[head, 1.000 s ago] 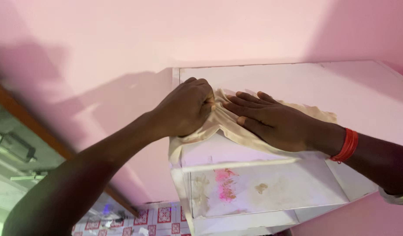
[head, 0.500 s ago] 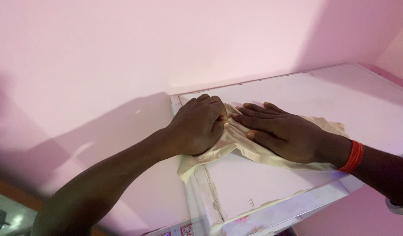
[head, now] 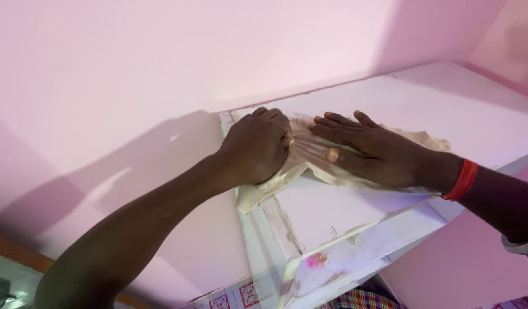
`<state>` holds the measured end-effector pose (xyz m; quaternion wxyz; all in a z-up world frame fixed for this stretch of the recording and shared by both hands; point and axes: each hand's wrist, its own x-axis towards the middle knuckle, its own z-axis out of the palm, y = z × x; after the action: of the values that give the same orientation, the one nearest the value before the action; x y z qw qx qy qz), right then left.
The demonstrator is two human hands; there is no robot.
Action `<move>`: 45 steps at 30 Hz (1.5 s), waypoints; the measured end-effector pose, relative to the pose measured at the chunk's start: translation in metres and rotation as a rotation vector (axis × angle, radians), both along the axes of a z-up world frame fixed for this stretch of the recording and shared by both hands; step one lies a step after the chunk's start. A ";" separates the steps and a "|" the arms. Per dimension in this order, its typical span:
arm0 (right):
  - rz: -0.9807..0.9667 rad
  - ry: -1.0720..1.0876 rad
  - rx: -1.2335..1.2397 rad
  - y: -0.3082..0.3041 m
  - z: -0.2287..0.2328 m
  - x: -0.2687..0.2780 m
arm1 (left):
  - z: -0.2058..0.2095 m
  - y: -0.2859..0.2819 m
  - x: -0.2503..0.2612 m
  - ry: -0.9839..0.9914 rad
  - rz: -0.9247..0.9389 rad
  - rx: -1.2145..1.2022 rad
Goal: The person wipes the top, edges, and inner surfaces of a white shelf using a cloth.
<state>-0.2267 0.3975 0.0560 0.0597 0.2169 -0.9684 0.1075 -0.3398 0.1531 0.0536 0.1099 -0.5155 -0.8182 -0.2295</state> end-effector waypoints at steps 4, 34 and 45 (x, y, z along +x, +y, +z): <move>0.131 -0.005 0.059 -0.015 0.003 0.013 | 0.002 0.001 0.004 0.007 0.035 -0.072; 0.123 -0.142 0.017 -0.007 -0.009 -0.024 | 0.001 -0.051 0.018 0.037 -0.191 -0.143; 0.423 -0.060 0.046 -0.024 -0.001 0.019 | 0.000 -0.076 0.061 -0.041 -0.249 -0.102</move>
<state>-0.2079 0.3738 0.0545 0.0019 0.4134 -0.9048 0.1020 -0.2788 0.0769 0.0538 0.0375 -0.6134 -0.7605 -0.2096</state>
